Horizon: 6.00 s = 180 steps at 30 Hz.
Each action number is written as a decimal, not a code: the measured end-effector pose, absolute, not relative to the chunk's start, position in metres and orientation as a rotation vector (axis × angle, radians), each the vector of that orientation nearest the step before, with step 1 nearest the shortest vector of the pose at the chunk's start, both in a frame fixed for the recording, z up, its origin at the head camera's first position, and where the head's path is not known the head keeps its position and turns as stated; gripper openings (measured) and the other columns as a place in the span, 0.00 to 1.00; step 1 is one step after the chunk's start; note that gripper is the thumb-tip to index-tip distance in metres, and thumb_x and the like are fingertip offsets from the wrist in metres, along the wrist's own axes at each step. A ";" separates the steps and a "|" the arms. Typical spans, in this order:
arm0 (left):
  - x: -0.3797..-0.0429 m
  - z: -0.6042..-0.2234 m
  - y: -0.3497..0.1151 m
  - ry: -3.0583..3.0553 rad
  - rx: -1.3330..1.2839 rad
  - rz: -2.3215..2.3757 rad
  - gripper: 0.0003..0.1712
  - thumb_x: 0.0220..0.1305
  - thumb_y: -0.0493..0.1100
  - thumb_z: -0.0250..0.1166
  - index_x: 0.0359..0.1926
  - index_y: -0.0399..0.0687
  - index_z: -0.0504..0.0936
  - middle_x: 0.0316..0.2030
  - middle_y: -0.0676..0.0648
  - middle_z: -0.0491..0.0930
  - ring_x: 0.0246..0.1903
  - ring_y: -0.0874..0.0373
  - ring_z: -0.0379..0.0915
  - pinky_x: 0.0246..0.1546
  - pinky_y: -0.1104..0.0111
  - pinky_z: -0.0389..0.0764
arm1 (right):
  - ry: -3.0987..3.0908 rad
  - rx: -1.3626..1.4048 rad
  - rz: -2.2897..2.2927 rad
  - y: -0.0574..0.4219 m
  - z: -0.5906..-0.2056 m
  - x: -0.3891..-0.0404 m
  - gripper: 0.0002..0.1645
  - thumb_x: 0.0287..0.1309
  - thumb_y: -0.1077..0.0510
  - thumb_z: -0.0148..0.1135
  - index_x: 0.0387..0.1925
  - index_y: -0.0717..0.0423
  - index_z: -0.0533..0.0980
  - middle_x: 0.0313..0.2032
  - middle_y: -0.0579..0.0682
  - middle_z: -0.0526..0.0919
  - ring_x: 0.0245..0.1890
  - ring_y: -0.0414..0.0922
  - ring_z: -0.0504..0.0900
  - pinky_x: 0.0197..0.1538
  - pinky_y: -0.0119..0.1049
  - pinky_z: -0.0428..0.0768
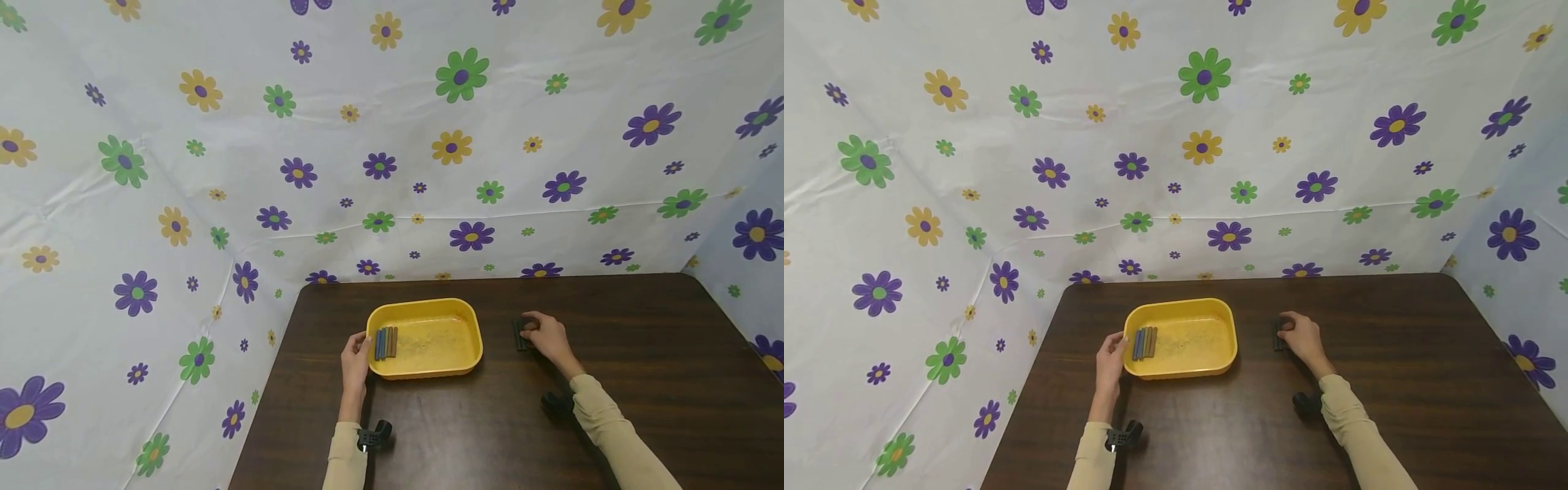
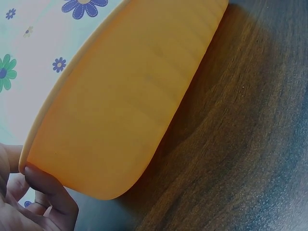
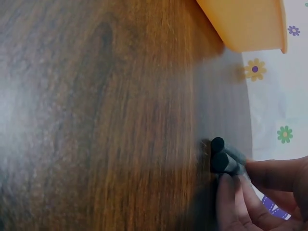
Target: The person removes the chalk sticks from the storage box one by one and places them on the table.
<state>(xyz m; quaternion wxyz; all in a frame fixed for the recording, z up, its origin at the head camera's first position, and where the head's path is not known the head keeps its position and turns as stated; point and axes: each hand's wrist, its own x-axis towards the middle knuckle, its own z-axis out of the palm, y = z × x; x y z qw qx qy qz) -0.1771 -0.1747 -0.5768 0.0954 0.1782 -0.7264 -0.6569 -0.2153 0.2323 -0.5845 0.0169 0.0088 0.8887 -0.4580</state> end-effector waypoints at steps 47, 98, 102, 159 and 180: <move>-0.179 -0.576 -0.176 -2.177 0.559 -1.935 0.16 0.76 0.41 0.62 0.57 0.36 0.81 0.33 0.45 0.74 0.20 0.60 0.63 0.18 0.73 0.66 | 2.581 -0.039 -1.828 0.141 -0.501 -0.209 0.18 0.78 0.59 0.56 0.57 0.69 0.78 0.46 0.66 0.84 0.42 0.60 0.85 0.42 0.36 0.85; -0.179 -0.573 -0.175 -2.157 0.554 -1.943 0.16 0.76 0.42 0.62 0.57 0.36 0.82 0.34 0.41 0.76 0.25 0.57 0.67 0.23 0.71 0.68 | 2.094 -0.009 -1.934 0.009 -0.547 -0.220 0.23 0.73 0.65 0.57 0.63 0.73 0.71 0.51 0.74 0.79 0.46 0.68 0.84 0.42 0.51 0.87; -0.179 -0.574 -0.172 -2.165 0.570 -1.923 0.15 0.76 0.42 0.63 0.57 0.37 0.82 0.34 0.41 0.76 0.23 0.58 0.66 0.22 0.70 0.68 | 2.107 0.044 -1.863 -0.001 -0.556 -0.223 0.22 0.70 0.65 0.59 0.62 0.72 0.72 0.43 0.70 0.83 0.39 0.62 0.87 0.38 0.48 0.87; -0.163 -0.525 -0.165 -2.163 0.507 -1.976 0.17 0.76 0.35 0.59 0.58 0.25 0.78 0.37 0.28 0.75 0.31 0.47 0.71 0.29 0.69 0.71 | 2.416 -0.109 -1.584 -0.049 -0.575 -0.241 0.24 0.51 0.72 0.67 0.53 0.71 0.76 0.36 0.58 0.82 0.31 0.48 0.79 0.34 0.38 0.80; -0.184 -0.578 -0.173 -2.142 0.541 -1.968 0.16 0.77 0.40 0.61 0.57 0.34 0.81 0.34 0.38 0.76 0.28 0.56 0.67 0.26 0.71 0.68 | 2.260 -0.071 -1.675 -0.037 -0.567 -0.240 0.23 0.55 0.70 0.69 0.54 0.70 0.77 0.38 0.59 0.85 0.34 0.48 0.84 0.37 0.40 0.84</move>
